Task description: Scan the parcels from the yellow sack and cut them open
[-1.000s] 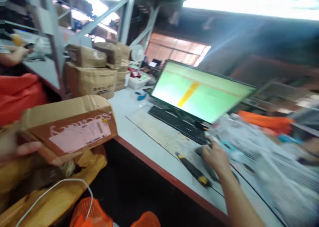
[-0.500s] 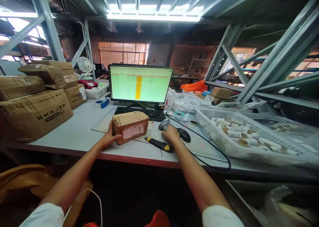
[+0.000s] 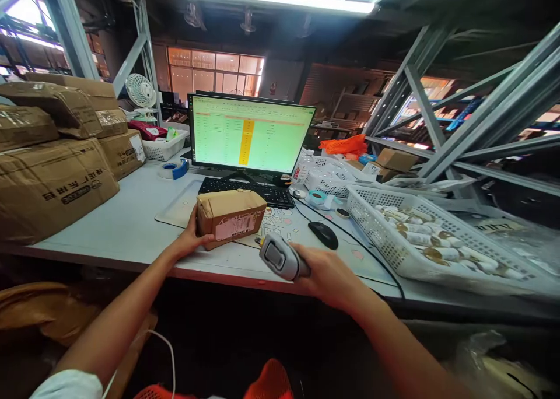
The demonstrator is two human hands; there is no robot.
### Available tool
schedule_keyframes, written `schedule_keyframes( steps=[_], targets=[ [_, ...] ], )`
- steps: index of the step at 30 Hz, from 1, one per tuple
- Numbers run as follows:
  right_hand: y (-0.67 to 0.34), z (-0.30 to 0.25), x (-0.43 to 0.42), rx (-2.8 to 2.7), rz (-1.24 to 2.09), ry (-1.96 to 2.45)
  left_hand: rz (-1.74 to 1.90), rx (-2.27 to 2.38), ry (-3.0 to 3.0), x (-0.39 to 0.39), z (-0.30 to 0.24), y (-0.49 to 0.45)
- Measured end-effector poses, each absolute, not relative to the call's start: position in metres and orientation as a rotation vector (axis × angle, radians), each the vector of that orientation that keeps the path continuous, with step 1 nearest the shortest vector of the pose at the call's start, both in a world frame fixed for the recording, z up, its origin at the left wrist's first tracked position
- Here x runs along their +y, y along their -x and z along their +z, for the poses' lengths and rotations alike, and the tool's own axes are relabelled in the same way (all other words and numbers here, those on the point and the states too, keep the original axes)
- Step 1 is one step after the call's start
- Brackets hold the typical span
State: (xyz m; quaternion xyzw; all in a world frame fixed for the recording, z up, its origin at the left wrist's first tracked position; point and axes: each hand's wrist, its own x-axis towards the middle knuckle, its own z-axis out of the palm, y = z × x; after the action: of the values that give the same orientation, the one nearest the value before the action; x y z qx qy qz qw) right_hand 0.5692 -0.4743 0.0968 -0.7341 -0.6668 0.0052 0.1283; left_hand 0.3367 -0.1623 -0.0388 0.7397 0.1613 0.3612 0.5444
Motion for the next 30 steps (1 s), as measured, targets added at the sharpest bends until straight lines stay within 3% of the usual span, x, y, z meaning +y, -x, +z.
schedule_keyframes(
  steps=[8,14,19,24,30],
  targets=[
    [-0.611,0.079,-0.427,-1.59,-0.224,2.587,0.888,0.429,-1.736,-0.166,-0.043,-0.341],
    [-0.671,0.049,-0.382,-1.18,-0.163,2.859,0.917,0.494,-1.791,-0.172,-0.039,-0.34],
    [-0.693,0.065,-0.37,-1.228,-0.024,2.902,0.901,0.507,-1.822,-0.173,-0.036,-0.339],
    [-0.715,0.098,-0.321,-1.213,-0.155,2.835,0.88,0.517,-1.799,-0.171,-0.036,-0.336],
    [-0.717,0.07,-0.245,-1.428,0.065,2.742,0.863,0.521,-1.804,-0.166,-0.037,-0.335]
  ],
)
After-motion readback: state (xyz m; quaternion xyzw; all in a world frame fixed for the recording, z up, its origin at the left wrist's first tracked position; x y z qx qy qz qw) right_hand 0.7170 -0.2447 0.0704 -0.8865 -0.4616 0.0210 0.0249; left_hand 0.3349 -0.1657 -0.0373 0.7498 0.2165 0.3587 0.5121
